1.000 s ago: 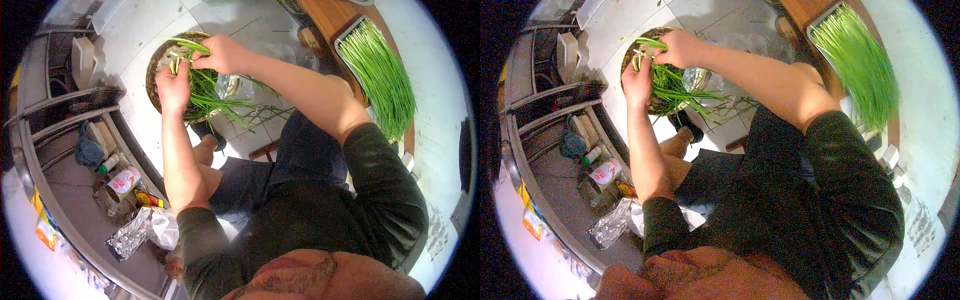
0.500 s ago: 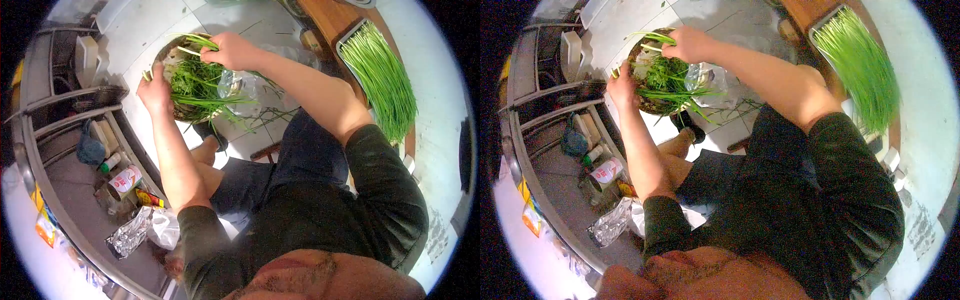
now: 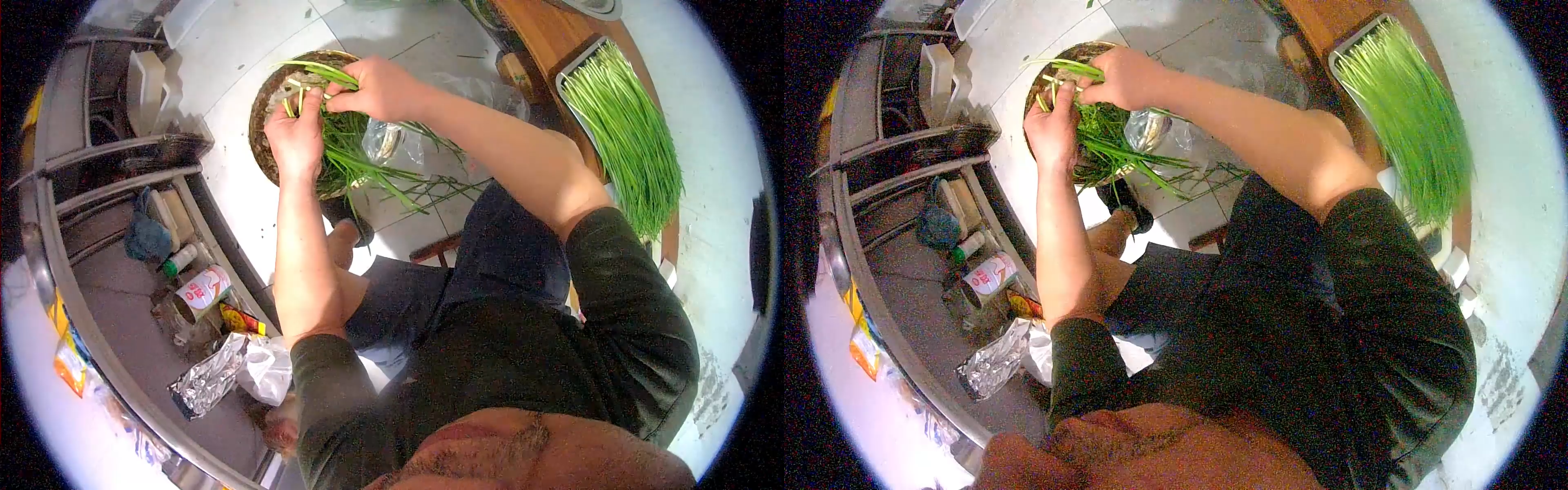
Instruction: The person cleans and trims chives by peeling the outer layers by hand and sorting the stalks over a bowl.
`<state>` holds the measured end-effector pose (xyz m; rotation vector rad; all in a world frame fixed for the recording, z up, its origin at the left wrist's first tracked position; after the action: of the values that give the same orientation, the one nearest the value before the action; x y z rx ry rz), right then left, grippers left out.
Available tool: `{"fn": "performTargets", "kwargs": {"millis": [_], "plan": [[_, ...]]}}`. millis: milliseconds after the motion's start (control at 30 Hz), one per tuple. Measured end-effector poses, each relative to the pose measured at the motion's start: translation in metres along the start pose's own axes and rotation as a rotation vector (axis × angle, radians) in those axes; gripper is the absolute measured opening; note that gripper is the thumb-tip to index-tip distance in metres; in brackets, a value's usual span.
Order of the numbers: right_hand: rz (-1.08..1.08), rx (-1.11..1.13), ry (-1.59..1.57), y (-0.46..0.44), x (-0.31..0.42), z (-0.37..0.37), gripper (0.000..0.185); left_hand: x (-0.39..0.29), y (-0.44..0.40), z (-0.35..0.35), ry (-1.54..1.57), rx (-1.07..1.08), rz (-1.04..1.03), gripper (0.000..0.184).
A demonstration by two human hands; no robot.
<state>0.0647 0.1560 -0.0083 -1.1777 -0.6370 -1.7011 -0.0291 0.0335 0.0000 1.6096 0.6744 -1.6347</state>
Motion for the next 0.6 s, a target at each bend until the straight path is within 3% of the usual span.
{"fn": "performTargets", "kwargs": {"millis": [200,400,600], "plan": [[-0.052,0.055,-0.022,-0.001,0.000,0.001,0.023,0.001,-0.004,0.003,0.073,0.051,-0.008,0.022],[-0.090,0.093,-0.104,0.003,0.008,0.004,0.024,0.001,-0.006,0.008,-0.046,0.052,-0.052,0.021],[-0.248,0.166,-0.263,0.003,0.008,0.004,0.021,-0.006,-0.014,0.031,-0.219,-0.195,-0.118,0.020]]}}
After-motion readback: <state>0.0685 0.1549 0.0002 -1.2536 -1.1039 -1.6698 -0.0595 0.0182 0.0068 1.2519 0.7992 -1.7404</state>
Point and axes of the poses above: each hand's wrist, its own y-axis away from the middle knuckle, its own z-axis out of the back of the hand, x = y × z, the point moved 5 cm from there along -y, towards the middle knuckle, and after that the axes turned 1 degree about -x, right-handed, at the moved point
